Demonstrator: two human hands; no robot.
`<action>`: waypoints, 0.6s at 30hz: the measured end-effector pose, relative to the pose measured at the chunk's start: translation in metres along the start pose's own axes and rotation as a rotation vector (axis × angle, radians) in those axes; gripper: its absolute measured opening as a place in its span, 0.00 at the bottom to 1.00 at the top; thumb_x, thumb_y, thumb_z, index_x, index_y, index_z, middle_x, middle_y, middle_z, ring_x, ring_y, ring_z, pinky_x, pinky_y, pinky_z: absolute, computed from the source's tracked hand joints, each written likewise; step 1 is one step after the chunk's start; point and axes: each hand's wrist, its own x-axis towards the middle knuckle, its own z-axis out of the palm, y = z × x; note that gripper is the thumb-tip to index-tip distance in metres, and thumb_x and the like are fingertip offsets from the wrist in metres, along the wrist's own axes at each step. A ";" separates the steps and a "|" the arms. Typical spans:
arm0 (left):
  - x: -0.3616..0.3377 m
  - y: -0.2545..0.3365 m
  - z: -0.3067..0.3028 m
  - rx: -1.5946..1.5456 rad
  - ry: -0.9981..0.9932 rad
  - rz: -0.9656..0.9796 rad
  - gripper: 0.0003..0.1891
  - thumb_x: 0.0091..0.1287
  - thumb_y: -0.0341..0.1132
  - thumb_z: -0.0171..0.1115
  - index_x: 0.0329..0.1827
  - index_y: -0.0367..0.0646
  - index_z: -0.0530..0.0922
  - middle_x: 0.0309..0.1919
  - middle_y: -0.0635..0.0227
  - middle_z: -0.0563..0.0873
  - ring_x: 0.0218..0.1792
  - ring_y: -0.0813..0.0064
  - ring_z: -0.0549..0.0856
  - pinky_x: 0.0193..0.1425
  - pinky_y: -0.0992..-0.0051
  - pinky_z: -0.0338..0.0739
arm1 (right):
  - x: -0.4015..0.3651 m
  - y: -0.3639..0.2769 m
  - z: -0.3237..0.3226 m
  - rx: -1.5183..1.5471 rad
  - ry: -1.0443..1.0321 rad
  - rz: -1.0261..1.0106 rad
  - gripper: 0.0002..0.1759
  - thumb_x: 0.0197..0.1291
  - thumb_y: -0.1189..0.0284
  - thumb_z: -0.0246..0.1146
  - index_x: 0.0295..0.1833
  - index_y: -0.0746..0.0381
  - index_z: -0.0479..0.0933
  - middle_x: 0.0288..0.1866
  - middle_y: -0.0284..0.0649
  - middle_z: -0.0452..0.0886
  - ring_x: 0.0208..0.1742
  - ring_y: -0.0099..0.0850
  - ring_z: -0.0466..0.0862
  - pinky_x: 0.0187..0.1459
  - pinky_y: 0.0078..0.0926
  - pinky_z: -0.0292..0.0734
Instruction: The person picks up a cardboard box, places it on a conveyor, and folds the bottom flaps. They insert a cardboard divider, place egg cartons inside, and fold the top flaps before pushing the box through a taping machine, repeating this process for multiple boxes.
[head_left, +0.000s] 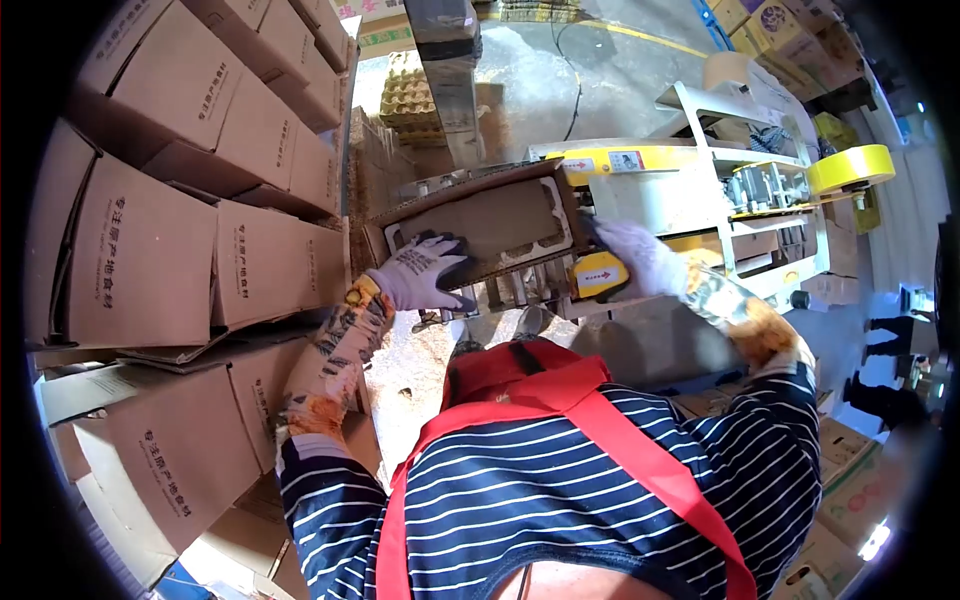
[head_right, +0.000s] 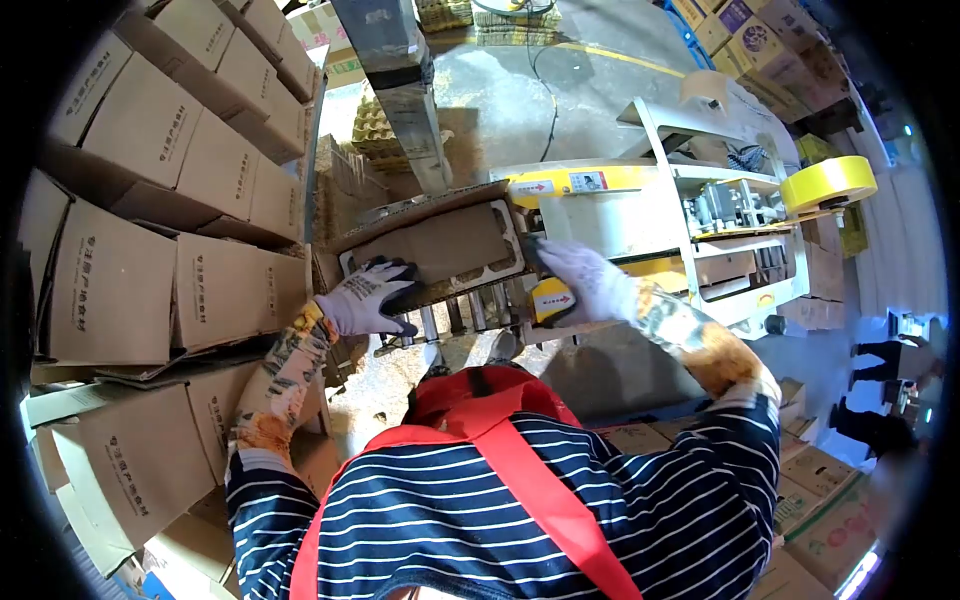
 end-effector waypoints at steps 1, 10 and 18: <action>0.000 0.002 -0.006 0.025 -0.028 0.028 0.41 0.58 0.60 0.69 0.72 0.47 0.71 0.75 0.55 0.66 0.76 0.52 0.63 0.81 0.58 0.53 | 0.017 0.004 0.014 0.175 -0.093 0.043 0.50 0.41 0.59 0.79 0.70 0.67 0.68 0.70 0.55 0.71 0.70 0.52 0.71 0.70 0.44 0.67; -0.047 0.042 -0.007 0.231 0.707 -0.272 0.38 0.56 0.45 0.76 0.69 0.42 0.73 0.66 0.50 0.76 0.66 0.54 0.75 0.74 0.59 0.67 | 0.148 0.014 0.044 0.056 -0.751 0.229 0.38 0.54 0.44 0.65 0.65 0.58 0.78 0.58 0.48 0.84 0.61 0.46 0.81 0.65 0.39 0.74; -0.063 -0.027 0.047 -0.716 0.964 -0.307 0.45 0.46 0.38 0.83 0.70 0.39 0.72 0.67 0.53 0.76 0.67 0.58 0.76 0.72 0.62 0.71 | 0.136 0.008 0.045 -0.027 -0.581 0.360 0.37 0.57 0.43 0.63 0.63 0.58 0.78 0.61 0.49 0.82 0.63 0.45 0.80 0.67 0.39 0.72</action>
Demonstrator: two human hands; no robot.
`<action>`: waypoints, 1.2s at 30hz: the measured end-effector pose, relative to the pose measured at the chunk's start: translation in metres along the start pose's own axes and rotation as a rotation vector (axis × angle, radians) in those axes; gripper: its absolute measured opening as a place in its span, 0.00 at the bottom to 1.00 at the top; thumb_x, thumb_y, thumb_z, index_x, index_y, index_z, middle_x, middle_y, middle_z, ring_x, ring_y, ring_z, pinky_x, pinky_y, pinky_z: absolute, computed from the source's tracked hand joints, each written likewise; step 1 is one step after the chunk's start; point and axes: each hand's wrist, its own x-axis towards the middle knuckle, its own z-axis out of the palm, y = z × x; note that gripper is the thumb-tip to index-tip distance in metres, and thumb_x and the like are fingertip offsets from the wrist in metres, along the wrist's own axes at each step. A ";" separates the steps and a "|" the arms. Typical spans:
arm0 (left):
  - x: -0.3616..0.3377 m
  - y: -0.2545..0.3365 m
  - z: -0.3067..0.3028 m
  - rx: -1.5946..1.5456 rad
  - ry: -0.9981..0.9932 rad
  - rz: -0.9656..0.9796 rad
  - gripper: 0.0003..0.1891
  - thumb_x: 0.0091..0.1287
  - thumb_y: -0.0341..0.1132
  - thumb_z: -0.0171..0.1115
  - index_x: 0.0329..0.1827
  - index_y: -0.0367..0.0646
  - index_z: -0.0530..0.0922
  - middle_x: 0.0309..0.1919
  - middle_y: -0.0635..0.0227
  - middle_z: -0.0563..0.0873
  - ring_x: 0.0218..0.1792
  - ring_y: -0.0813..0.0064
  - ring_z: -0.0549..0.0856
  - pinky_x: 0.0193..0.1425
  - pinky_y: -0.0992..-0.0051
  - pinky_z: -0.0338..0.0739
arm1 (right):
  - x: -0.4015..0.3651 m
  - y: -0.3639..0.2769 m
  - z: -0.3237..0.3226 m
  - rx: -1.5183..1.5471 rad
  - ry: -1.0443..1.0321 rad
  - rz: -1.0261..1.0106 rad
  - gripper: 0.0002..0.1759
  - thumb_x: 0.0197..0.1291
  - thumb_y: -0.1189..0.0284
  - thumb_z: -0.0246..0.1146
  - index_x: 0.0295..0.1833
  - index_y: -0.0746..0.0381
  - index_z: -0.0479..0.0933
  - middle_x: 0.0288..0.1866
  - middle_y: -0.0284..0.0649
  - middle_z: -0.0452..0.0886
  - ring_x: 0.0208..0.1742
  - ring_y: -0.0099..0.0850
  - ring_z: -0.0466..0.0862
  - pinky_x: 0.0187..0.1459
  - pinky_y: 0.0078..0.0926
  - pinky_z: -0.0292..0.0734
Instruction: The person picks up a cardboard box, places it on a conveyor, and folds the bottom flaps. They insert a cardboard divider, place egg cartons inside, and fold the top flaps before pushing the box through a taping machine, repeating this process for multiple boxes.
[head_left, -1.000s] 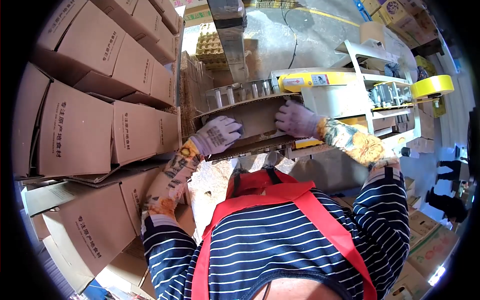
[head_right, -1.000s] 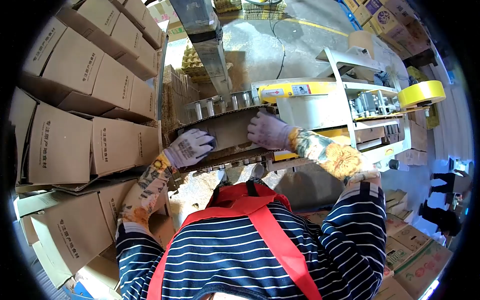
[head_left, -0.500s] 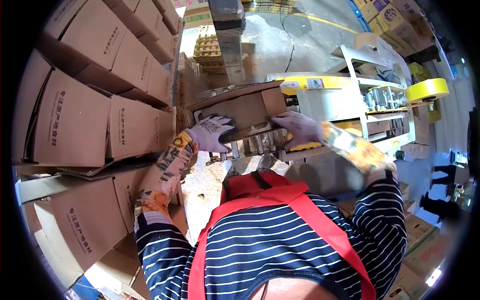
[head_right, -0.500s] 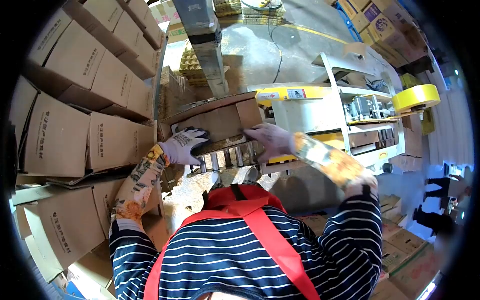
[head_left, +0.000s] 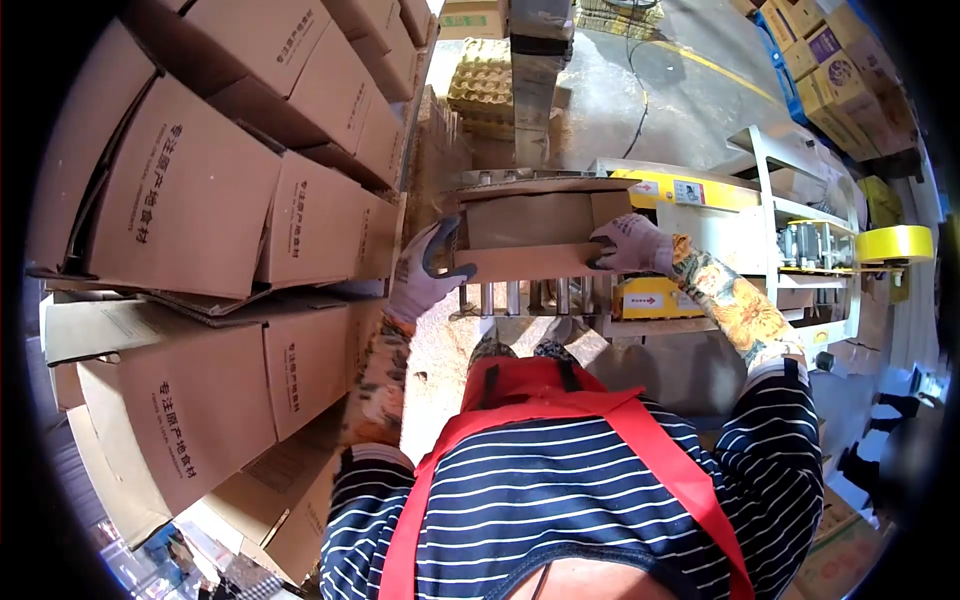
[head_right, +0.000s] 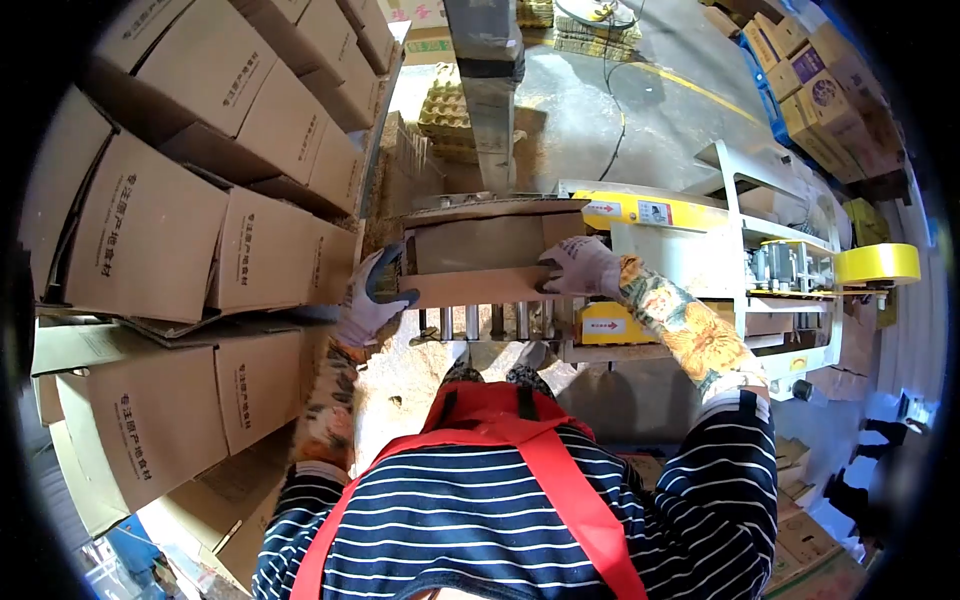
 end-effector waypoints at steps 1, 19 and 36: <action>0.006 0.010 -0.012 0.161 -0.162 0.096 0.46 0.47 0.38 0.83 0.72 0.39 0.70 0.69 0.53 0.74 0.69 0.58 0.74 0.73 0.62 0.69 | -0.008 -0.004 -0.007 -0.005 -0.008 -0.060 0.36 0.58 0.44 0.62 0.63 0.59 0.79 0.60 0.49 0.82 0.63 0.44 0.80 0.66 0.39 0.72; 0.057 0.008 0.043 0.607 -0.421 -0.043 0.32 0.56 0.42 0.76 0.65 0.54 0.75 0.62 0.52 0.78 0.63 0.52 0.78 0.70 0.59 0.72 | -0.044 -0.006 0.007 -0.174 -0.037 -0.417 0.25 0.61 0.61 0.64 0.64 0.53 0.78 0.69 0.53 0.70 0.68 0.50 0.70 0.71 0.42 0.67; -0.001 -0.008 0.110 0.693 0.465 0.069 0.59 0.45 0.60 0.79 0.80 0.52 0.57 0.75 0.38 0.56 0.73 0.31 0.57 0.74 0.31 0.48 | 0.031 -0.045 -0.025 -0.227 0.834 -0.090 0.42 0.60 0.48 0.63 0.72 0.63 0.65 0.73 0.53 0.65 0.76 0.55 0.60 0.76 0.63 0.47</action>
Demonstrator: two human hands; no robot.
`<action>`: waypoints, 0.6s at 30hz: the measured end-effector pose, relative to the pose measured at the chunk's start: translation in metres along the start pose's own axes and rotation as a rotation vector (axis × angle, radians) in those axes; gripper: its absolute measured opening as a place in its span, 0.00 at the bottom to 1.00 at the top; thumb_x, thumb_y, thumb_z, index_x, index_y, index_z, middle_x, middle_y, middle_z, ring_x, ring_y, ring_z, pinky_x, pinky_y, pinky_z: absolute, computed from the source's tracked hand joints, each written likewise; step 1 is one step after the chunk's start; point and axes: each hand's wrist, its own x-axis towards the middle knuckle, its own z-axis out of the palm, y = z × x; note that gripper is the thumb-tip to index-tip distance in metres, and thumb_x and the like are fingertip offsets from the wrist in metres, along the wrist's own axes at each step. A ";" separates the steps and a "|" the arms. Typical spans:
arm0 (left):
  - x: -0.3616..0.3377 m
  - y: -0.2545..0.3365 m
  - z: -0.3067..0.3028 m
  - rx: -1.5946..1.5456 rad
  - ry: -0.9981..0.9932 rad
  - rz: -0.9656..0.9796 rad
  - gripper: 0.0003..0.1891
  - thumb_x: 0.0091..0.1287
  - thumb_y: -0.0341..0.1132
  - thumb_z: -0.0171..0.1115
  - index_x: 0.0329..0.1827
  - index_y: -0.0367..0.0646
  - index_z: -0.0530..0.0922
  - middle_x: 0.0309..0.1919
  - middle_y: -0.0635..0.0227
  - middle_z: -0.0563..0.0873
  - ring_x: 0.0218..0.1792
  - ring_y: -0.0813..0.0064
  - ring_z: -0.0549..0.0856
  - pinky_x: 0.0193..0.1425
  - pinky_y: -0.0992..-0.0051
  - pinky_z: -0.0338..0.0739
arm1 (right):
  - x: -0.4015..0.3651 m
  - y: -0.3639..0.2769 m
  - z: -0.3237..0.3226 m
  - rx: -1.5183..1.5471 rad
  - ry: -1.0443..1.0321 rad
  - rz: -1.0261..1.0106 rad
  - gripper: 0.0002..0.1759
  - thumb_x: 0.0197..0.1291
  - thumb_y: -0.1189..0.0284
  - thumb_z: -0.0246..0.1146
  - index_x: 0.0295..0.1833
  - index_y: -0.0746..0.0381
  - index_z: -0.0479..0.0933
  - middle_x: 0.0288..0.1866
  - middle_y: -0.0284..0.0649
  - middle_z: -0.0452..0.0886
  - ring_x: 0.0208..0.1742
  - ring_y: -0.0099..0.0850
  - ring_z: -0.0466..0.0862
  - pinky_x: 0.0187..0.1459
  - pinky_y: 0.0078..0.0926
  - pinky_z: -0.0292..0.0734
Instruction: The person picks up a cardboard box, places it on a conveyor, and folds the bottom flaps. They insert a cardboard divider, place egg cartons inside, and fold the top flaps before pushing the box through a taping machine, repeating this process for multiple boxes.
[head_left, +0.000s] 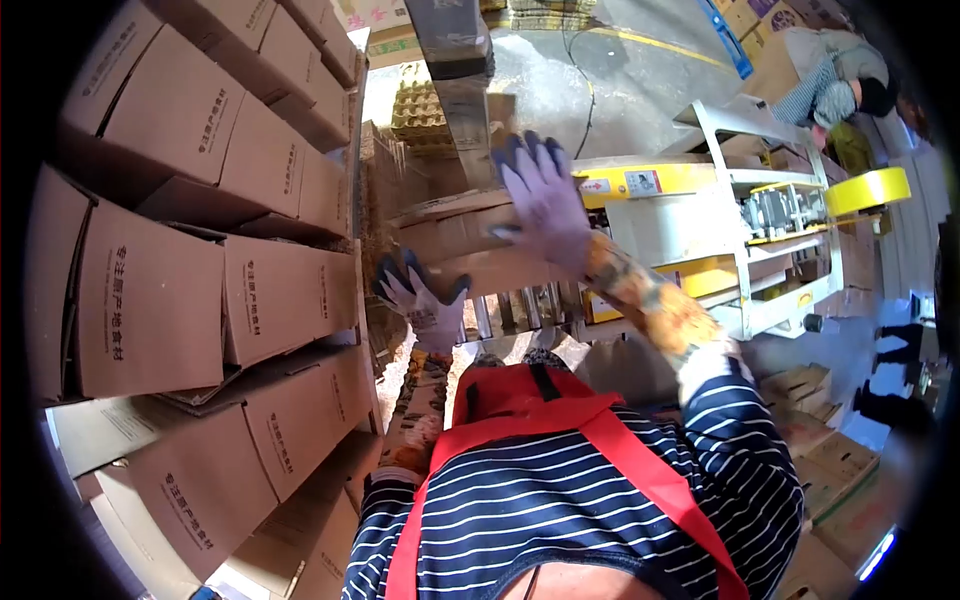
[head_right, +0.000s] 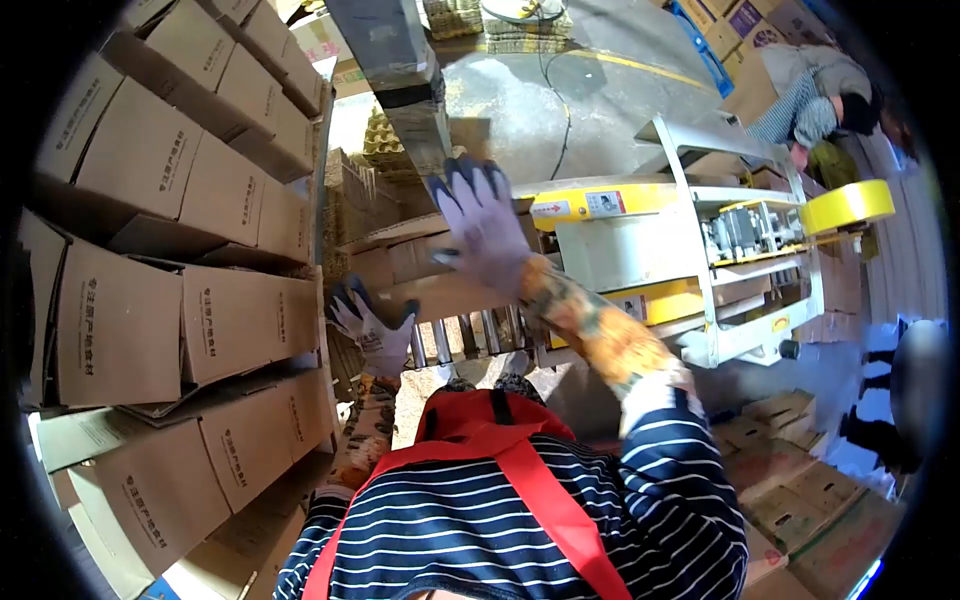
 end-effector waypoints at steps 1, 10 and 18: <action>-0.004 -0.012 0.017 -0.028 0.107 0.027 0.62 0.43 0.64 0.78 0.82 0.54 0.54 0.76 0.37 0.55 0.73 0.27 0.55 0.74 0.29 0.47 | 0.008 -0.004 0.010 0.071 -0.111 0.086 0.43 0.61 0.47 0.61 0.74 0.64 0.63 0.75 0.52 0.63 0.77 0.54 0.59 0.77 0.60 0.45; 0.045 -0.055 0.002 -0.129 -0.579 0.200 0.41 0.52 0.55 0.78 0.71 0.56 0.75 0.80 0.53 0.56 0.80 0.51 0.54 0.81 0.46 0.46 | -0.077 -0.062 0.039 0.177 -0.253 0.225 0.44 0.64 0.47 0.58 0.77 0.64 0.60 0.79 0.54 0.58 0.80 0.54 0.55 0.80 0.52 0.43; 0.056 0.054 0.007 -0.882 -0.698 -0.679 0.43 0.70 0.36 0.62 0.83 0.47 0.47 0.79 0.48 0.57 0.78 0.53 0.61 0.80 0.64 0.56 | -0.111 -0.012 0.017 0.112 -0.398 0.333 0.40 0.65 0.49 0.57 0.74 0.66 0.64 0.78 0.56 0.61 0.81 0.52 0.55 0.80 0.51 0.41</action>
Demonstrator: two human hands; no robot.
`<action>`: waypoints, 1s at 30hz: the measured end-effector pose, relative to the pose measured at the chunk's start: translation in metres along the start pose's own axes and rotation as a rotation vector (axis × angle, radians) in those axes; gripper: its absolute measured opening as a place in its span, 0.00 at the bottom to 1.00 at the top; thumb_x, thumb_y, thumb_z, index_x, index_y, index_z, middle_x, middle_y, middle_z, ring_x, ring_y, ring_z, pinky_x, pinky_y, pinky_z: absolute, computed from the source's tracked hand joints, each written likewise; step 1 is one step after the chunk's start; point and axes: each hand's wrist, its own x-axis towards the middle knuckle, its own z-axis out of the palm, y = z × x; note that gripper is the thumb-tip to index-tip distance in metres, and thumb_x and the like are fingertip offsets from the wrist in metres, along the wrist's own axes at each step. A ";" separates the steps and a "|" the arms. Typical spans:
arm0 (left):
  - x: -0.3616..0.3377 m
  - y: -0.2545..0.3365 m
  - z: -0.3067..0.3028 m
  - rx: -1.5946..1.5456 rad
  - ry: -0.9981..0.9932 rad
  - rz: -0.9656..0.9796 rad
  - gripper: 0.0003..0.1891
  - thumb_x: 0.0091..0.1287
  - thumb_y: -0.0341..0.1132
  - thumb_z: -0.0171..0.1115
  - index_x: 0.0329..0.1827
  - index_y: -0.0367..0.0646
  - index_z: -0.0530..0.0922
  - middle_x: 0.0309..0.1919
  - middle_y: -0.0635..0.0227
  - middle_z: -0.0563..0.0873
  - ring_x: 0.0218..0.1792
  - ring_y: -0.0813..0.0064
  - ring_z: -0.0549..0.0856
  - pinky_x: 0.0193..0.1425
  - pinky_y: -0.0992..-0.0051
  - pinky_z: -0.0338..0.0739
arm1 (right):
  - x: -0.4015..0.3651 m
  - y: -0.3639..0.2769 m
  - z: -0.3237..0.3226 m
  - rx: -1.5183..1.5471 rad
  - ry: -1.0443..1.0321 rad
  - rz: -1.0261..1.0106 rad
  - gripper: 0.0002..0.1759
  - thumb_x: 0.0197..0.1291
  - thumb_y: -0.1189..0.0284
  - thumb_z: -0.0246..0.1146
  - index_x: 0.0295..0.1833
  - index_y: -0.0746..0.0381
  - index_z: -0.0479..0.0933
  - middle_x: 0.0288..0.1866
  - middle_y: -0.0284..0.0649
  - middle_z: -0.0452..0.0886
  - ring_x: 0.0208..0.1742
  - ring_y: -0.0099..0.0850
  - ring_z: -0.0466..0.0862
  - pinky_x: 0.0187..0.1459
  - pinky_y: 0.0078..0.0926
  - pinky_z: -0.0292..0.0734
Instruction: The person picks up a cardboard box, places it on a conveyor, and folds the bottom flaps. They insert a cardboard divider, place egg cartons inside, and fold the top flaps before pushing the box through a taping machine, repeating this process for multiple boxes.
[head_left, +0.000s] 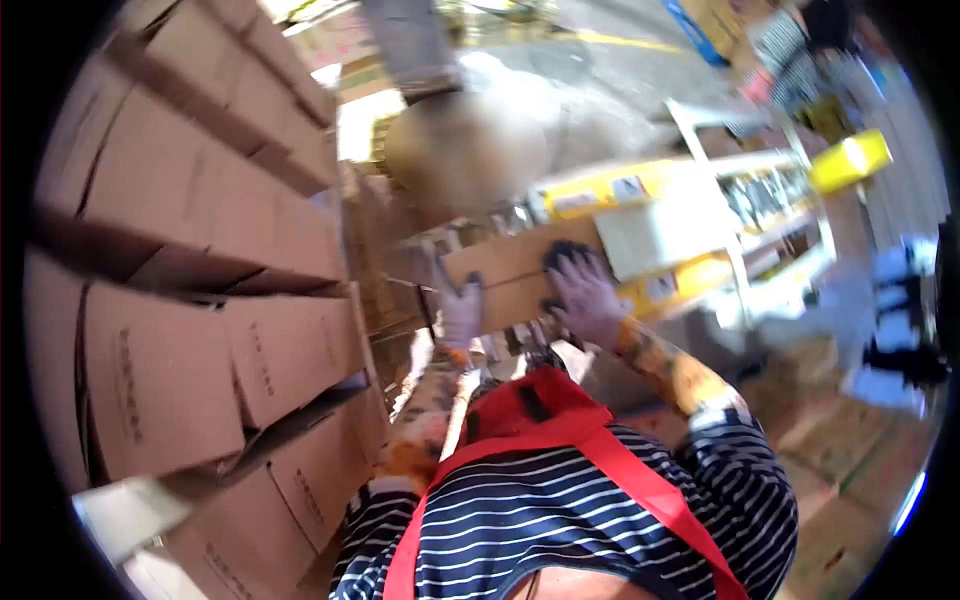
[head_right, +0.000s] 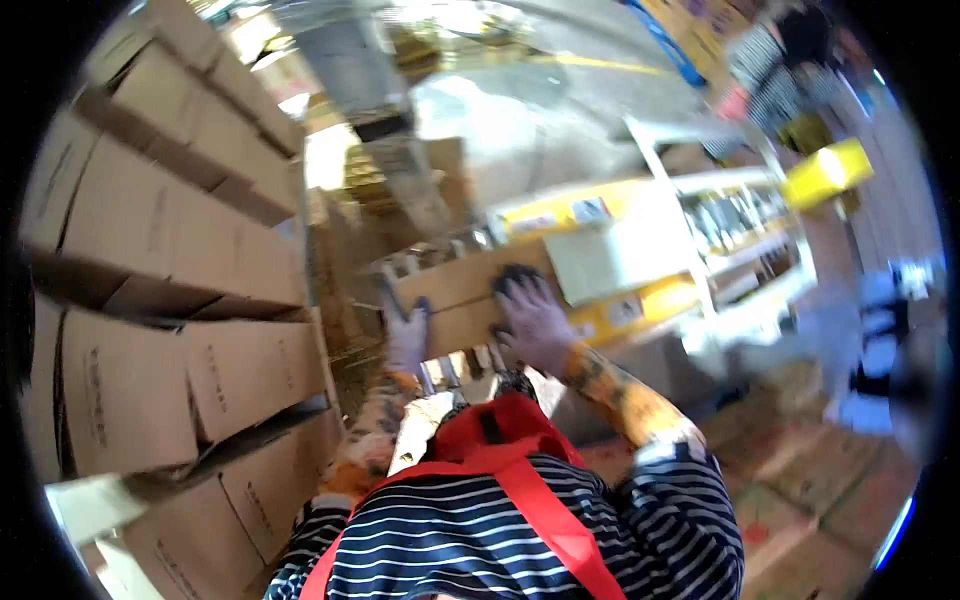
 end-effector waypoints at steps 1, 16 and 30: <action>0.042 -0.064 0.016 0.254 0.147 0.411 0.44 0.67 0.38 0.64 0.82 0.42 0.48 0.77 0.45 0.59 0.77 0.49 0.60 0.80 0.62 0.55 | -0.001 0.007 -0.006 -0.039 0.009 -0.016 0.41 0.62 0.51 0.59 0.74 0.66 0.64 0.78 0.57 0.60 0.80 0.56 0.56 0.80 0.54 0.41; -0.028 0.038 0.028 0.128 -0.213 0.738 0.40 0.67 0.40 0.63 0.79 0.37 0.56 0.75 0.45 0.64 0.77 0.50 0.61 0.81 0.62 0.51 | 0.046 -0.243 -0.323 0.716 0.876 -1.104 0.45 0.56 0.59 0.69 0.74 0.71 0.62 0.73 0.59 0.67 0.75 0.58 0.64 0.75 0.51 0.57; -0.228 0.189 -0.189 0.327 1.213 1.328 0.27 0.60 0.32 0.70 0.64 0.42 0.75 0.57 0.54 0.78 0.58 0.49 0.77 0.64 0.58 0.72 | 0.058 -0.469 -0.454 0.818 1.016 -0.886 0.28 0.56 0.55 0.68 0.55 0.64 0.78 0.42 0.48 0.86 0.48 0.44 0.86 0.54 0.36 0.80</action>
